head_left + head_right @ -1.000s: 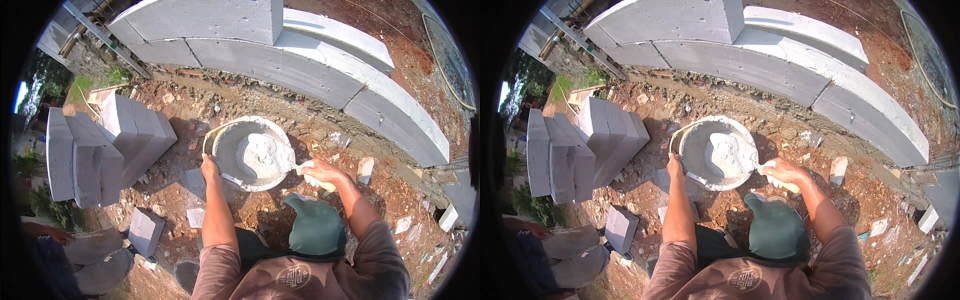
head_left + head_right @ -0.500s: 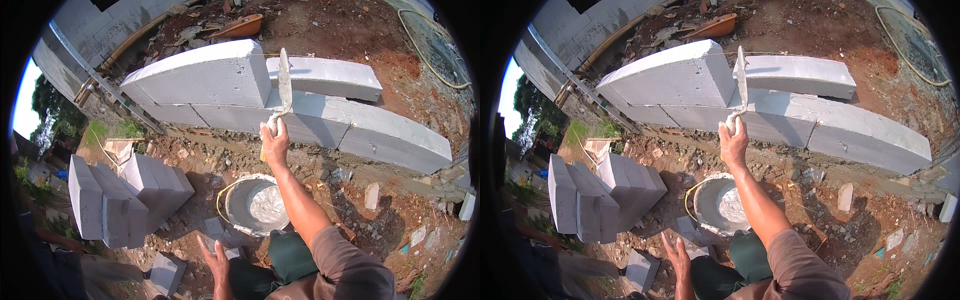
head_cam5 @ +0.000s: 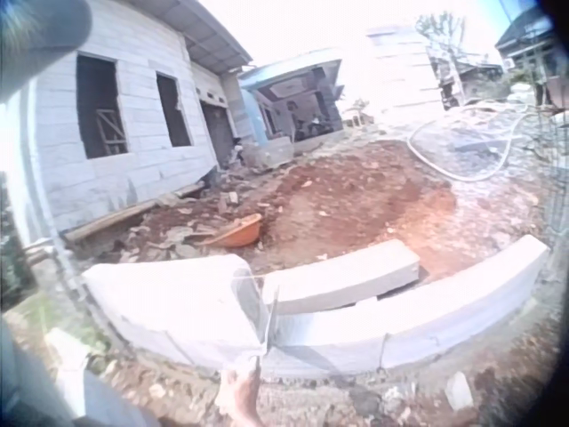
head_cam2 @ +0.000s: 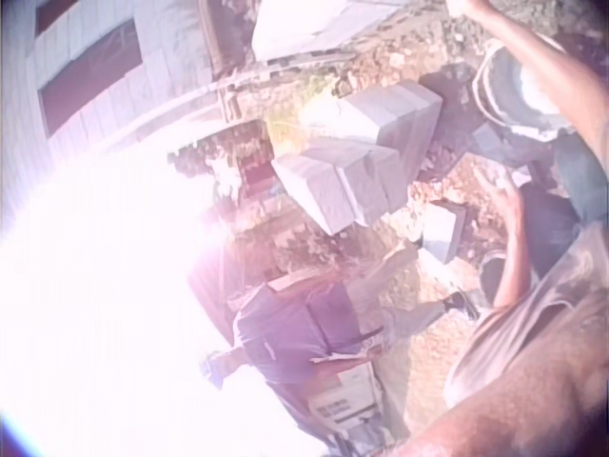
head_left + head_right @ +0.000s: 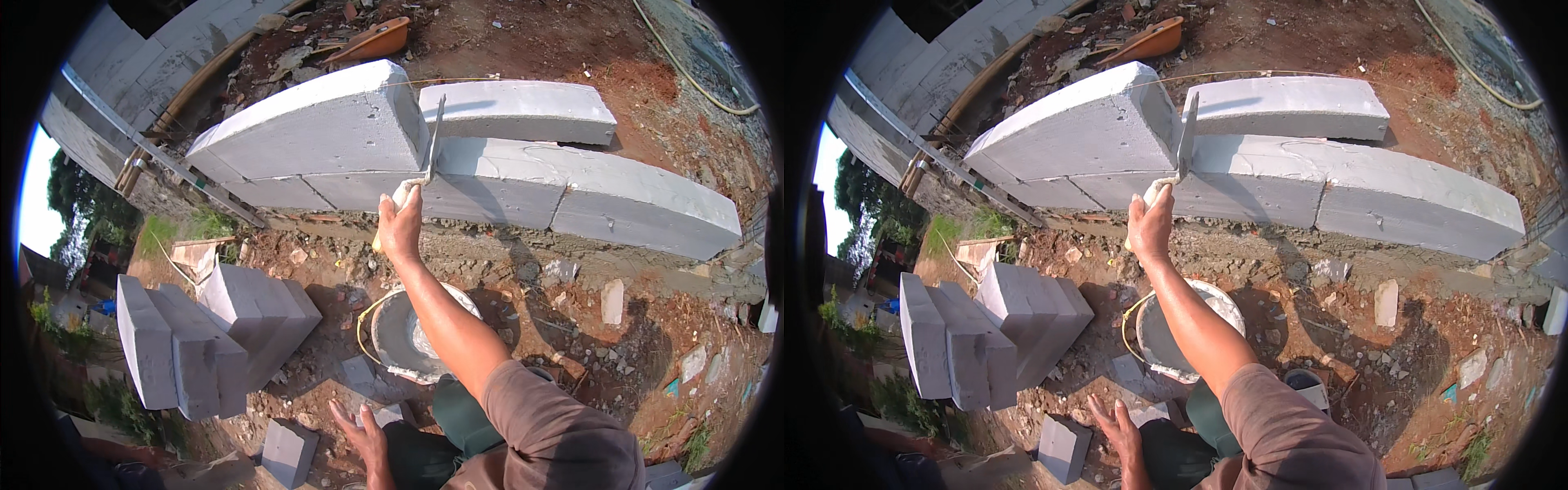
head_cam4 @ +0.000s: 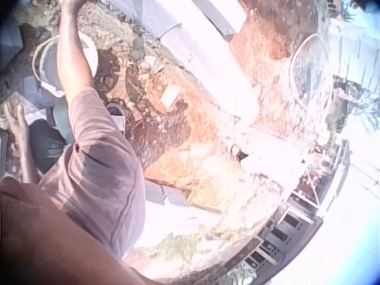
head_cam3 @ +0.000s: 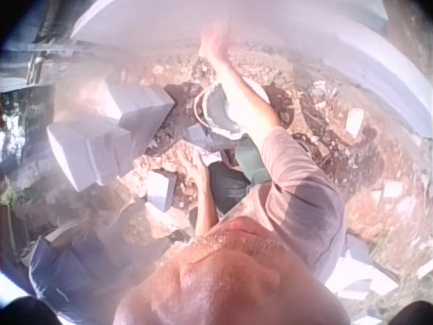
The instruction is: The person scoops mortar from a bucket with a trowel and applies it to the joints of a low wall made of concrete blocks. They then pick up a concrete block, place it on the wall, and adjust its position. The person repeats the process of applying mortar and placing blocks to extend the wall.
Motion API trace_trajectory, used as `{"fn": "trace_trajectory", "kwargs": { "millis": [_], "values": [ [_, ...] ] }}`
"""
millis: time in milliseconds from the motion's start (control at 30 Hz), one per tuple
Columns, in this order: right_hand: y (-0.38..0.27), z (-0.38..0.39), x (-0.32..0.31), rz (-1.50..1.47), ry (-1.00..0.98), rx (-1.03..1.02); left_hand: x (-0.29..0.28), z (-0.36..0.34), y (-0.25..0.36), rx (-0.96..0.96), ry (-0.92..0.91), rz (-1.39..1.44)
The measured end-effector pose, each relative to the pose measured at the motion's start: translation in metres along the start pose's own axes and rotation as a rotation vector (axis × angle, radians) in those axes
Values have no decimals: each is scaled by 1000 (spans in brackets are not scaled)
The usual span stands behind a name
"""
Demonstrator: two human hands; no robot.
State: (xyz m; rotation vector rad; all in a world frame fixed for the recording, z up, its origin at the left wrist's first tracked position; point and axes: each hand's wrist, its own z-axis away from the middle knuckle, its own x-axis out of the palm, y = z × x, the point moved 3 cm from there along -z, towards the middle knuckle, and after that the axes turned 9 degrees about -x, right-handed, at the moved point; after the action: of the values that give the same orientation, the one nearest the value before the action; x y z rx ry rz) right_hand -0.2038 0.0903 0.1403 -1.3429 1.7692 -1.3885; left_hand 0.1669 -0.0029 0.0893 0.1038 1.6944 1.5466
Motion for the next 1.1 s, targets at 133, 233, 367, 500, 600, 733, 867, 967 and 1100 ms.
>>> {"fn": "trace_trajectory", "kwargs": {
  "millis": [133, 233, 367, 500, 600, 733, 867, 967, 1100],
  "values": [
    [-27, 49, 21, 48, -180, -46, 10, -4, -2, 32, 6, 34],
    [-49, 121, -18, -154, -410, 71, 3, -5, -10, -1, 21, 24],
    [-60, 74, -48, -300, -209, 187, 7, -6, -11, 6, 4, 46],
    [-72, 13, -47, -486, -286, 452, 7, -6, -9, 4, 1, 33],
    [-75, -10, -28, -483, -283, 417, 10, -9, -5, 15, -24, 29],
    [-97, -27, -1, -397, -270, 205, 10, -4, -6, 21, -42, 58],
    [-91, -13, -15, -345, -269, 12, 12, -4, -8, 19, -49, 73],
    [-96, 17, -43, -593, -405, 90, 4, -2, -12, 15, 6, 72],
    [-72, -15, -69, -375, -371, 305, 2, 2, -6, 0, 7, 57]
  ]
}}
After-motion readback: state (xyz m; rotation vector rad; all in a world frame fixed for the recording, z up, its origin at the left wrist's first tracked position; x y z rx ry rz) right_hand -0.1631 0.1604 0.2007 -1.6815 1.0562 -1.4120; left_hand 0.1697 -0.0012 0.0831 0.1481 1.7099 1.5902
